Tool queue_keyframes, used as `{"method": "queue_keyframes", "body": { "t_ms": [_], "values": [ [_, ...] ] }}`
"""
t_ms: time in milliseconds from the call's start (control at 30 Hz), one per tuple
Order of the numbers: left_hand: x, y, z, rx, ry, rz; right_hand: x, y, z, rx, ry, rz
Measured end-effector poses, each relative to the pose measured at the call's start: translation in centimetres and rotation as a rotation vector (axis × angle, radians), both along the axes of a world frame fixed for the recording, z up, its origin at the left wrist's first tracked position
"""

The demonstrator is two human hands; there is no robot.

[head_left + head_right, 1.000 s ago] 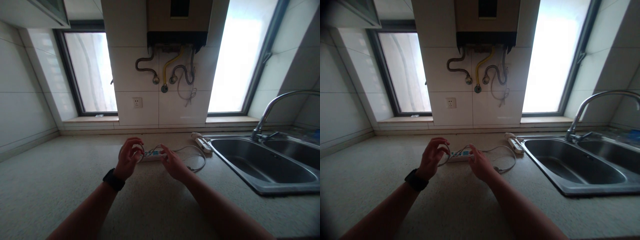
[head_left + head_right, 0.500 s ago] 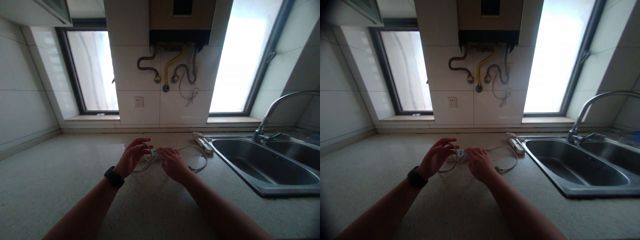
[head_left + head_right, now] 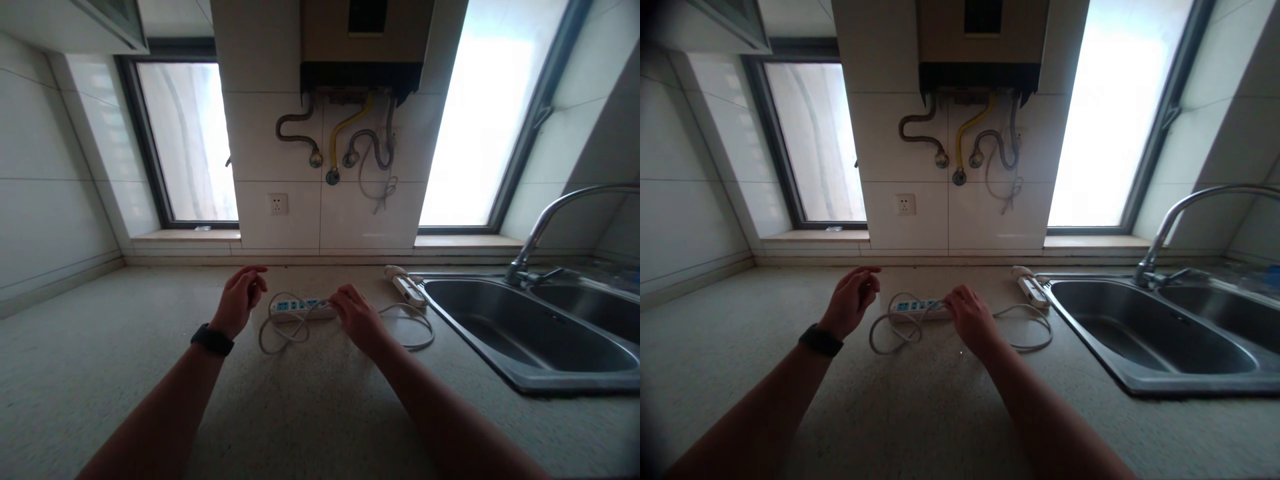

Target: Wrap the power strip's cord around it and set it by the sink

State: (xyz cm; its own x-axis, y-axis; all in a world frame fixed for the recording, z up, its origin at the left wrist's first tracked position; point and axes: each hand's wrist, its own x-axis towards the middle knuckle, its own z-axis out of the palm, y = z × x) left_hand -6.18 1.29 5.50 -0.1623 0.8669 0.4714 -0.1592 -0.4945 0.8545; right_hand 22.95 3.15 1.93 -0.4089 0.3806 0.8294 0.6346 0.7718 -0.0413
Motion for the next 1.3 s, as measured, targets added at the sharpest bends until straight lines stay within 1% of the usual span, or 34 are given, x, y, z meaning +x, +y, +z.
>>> {"method": "queue_keyframes", "body": {
  "t_ms": [33,67,133,200,233,300,367,433,533,600,700,767,900,1067,1133,1200,1267,1300],
  "values": [
    [-0.3,0.5,-0.4,0.007,0.030,0.055,0.0,0.0,0.0,-0.005,0.043,0.036],
    [-0.4,0.9,-0.8,0.016,0.118,0.098,0.0,-0.1,0.1,-0.007,0.086,0.067],
    [-0.4,1.4,-1.5,0.044,0.374,0.120,0.0,-0.3,0.3,0.000,0.159,0.122],
    [0.0,1.4,-2.0,0.042,0.595,0.038,0.0,-0.6,0.5,0.013,0.220,0.161],
    [0.3,1.4,-2.2,0.031,0.672,-0.001,0.1,-0.7,0.6,0.020,0.252,0.172],
    [0.7,1.3,-2.4,-0.011,0.737,-0.028,0.2,-0.8,0.7,0.030,0.300,0.174],
    [1.1,1.2,-2.4,-0.075,0.685,-0.020,0.5,-0.8,0.9,0.039,0.317,0.143],
    [1.2,1.0,-2.2,-0.126,0.540,-0.073,0.8,-0.7,1.0,0.061,0.302,0.091],
    [1.2,0.3,-1.6,-0.112,0.296,-0.235,1.2,-0.5,1.2,0.110,0.271,0.019],
    [1.3,-0.4,-1.2,-0.100,0.174,-0.361,1.3,-0.5,1.3,0.125,0.267,0.001],
    [1.5,-1.4,-0.7,-0.102,0.081,-0.510,1.5,-0.7,1.7,0.103,0.279,0.016],
    [1.7,-1.8,-0.5,-0.123,0.018,-0.565,1.5,-0.9,1.9,0.078,0.296,0.033],
    [1.9,-1.9,-0.3,-0.241,-0.184,-0.648,1.2,-1.3,2.3,0.042,0.320,0.043],
    [3.0,-2.2,-0.3,-0.300,-0.442,-0.793,0.8,-1.3,1.8,0.020,0.294,0.035],
    [3.7,-2.1,-0.5,-0.303,-0.490,-0.808,0.9,-1.1,1.5,0.009,0.311,0.036],
    [4.3,-1.9,-0.9,-0.301,-0.454,-0.771,1.1,-0.8,1.4,0.004,0.342,0.031],
    [4.6,-1.4,-1.6,-0.283,-0.294,-0.651,1.4,-0.6,1.4,0.017,0.383,0.014],
    [4.7,-1.0,-2.0,-0.250,-0.146,-0.546,1.5,-0.5,1.5,0.028,0.404,0.010]
  ]
}}
